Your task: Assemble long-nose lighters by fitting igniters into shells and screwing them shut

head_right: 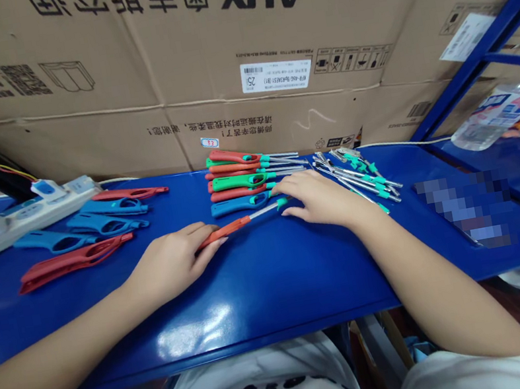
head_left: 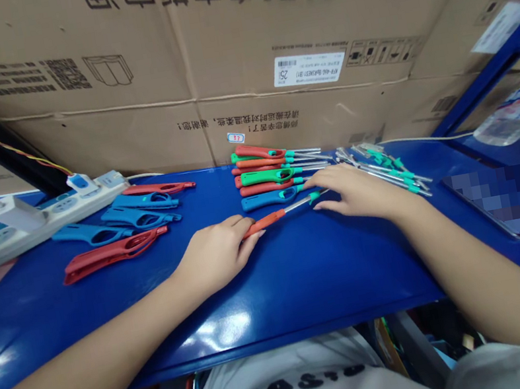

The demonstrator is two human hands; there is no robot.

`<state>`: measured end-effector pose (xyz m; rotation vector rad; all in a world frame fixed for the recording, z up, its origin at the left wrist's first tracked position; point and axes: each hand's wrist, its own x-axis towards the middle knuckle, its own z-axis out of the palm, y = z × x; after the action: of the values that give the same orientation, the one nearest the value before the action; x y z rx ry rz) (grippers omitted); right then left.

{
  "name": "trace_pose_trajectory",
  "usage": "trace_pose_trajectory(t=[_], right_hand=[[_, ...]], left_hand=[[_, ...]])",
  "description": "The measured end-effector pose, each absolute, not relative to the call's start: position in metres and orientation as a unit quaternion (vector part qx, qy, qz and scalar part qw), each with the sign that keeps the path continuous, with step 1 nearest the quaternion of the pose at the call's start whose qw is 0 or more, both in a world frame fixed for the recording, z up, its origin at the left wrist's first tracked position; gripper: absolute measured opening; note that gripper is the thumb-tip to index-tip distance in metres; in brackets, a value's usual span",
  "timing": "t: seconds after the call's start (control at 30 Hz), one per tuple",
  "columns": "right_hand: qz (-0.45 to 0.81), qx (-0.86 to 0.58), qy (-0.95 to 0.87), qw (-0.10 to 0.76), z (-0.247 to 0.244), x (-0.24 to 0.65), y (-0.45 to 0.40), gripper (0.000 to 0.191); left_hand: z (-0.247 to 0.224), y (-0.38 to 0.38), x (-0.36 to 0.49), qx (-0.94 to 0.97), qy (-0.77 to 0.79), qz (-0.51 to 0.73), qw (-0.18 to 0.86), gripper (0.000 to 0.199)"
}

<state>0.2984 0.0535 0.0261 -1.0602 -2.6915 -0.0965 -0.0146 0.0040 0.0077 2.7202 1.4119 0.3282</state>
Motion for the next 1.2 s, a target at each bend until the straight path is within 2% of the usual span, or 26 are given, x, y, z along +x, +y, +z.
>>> trace_pose_trajectory(t=[0.07, 0.23, 0.6, 0.87, 1.2], right_hand=[[-0.038, -0.371, -0.919, 0.127, 0.027, 0.297, 0.054, 0.035], [-0.049, -0.372, -0.919, 0.121, 0.026, 0.295, 0.055, 0.011], [-0.023, -0.350, -0.927, 0.134, 0.020, 0.296, 0.056, 0.029], [-0.026, -0.353, -0.927, 0.126, 0.021, 0.294, 0.058, 0.018], [0.015, -0.303, -0.940, 0.156, 0.012, 0.270, 0.048, 0.022]], left_hand=[[0.008, 0.004, -0.015, 0.882, 0.459, 0.103, 0.028, 0.035], [0.010, 0.003, -0.013, 0.881, 0.464, 0.092, 0.023, 0.034], [0.010, 0.003, -0.014, 0.881, 0.464, 0.094, 0.015, 0.037], [0.009, 0.003, -0.014, 0.881, 0.465, 0.088, 0.013, 0.034], [0.007, 0.002, -0.013, 0.887, 0.454, 0.083, 0.019, 0.034]])
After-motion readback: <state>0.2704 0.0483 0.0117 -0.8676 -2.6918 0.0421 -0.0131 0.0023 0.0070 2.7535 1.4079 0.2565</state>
